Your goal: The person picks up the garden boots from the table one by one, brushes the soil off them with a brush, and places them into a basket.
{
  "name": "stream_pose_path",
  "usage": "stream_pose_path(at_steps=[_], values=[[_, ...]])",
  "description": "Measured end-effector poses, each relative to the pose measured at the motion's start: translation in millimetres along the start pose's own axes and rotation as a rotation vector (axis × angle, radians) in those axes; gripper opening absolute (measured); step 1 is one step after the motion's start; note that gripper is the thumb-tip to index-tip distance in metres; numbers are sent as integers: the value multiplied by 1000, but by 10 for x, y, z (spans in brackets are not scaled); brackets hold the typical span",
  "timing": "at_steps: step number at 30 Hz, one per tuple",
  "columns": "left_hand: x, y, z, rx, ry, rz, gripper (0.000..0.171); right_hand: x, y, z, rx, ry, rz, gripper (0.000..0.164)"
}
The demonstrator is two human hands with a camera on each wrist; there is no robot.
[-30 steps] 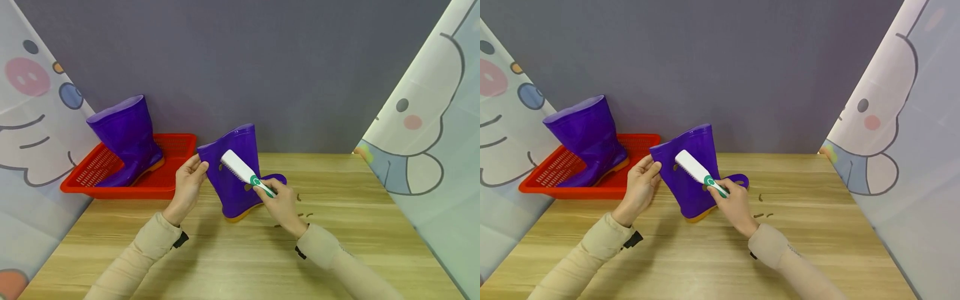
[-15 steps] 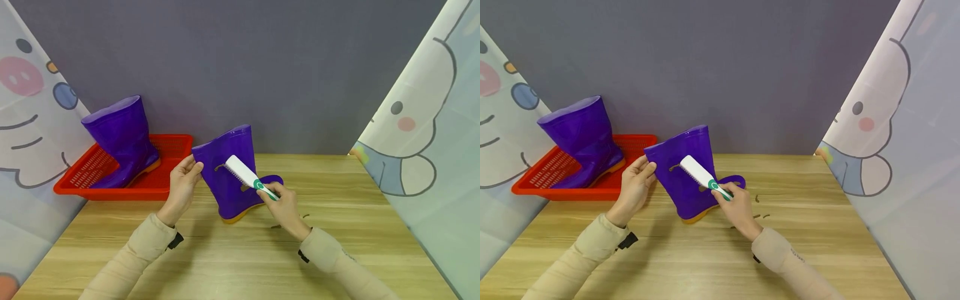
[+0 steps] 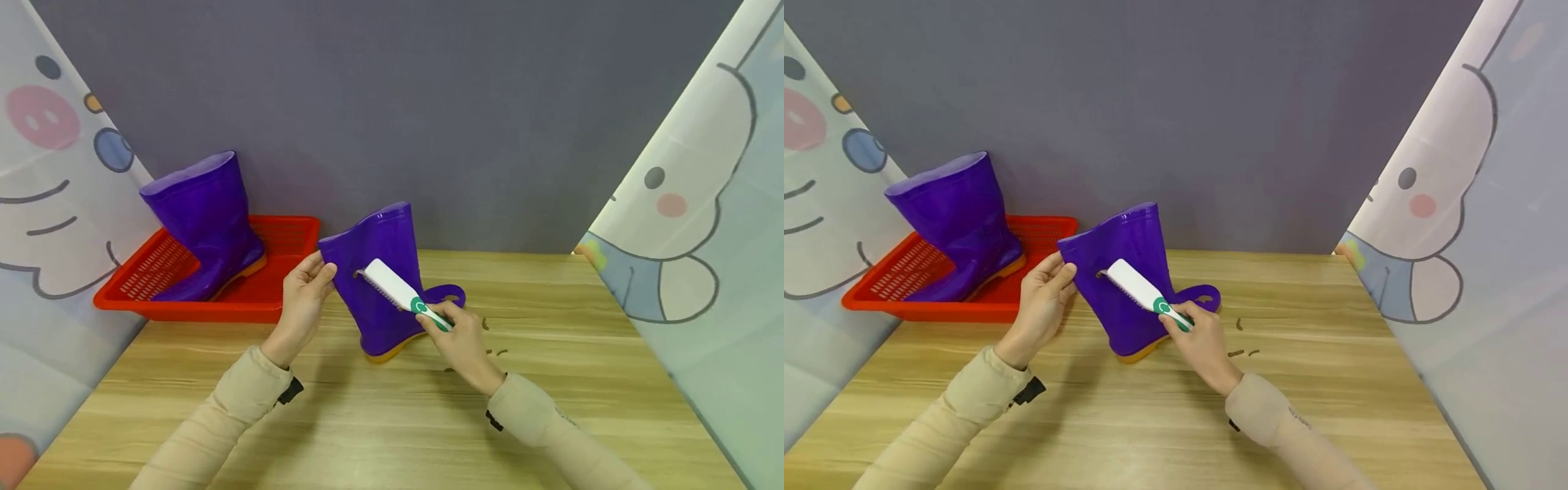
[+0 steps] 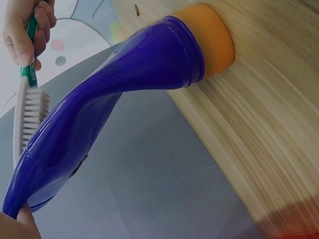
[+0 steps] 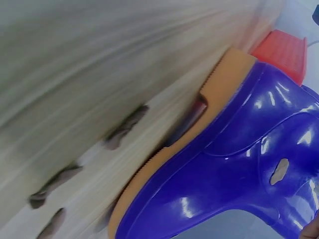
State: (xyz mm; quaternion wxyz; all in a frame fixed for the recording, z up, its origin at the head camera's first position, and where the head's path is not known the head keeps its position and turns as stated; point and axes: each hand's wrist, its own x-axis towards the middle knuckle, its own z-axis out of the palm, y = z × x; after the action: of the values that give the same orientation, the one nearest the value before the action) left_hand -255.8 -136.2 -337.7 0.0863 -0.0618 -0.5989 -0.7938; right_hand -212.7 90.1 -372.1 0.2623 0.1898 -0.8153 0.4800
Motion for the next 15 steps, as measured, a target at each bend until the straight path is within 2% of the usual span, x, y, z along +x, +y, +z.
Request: stream_pose_path(at_steps=[5,9,13,15], values=[[3,13,-20,-5,1,4,36,-13,21,-36,14,4,-23,13],[-4,19,-22,-8,-9,-3,37,24,1,-55,46,39,-36,12],[-10,17,-6,-17,-12,-3,37,76,-46,-39,65,60,-44,11],[-10,13,4,-12,-10,2,36,80,12,0,65,52,-36,11]])
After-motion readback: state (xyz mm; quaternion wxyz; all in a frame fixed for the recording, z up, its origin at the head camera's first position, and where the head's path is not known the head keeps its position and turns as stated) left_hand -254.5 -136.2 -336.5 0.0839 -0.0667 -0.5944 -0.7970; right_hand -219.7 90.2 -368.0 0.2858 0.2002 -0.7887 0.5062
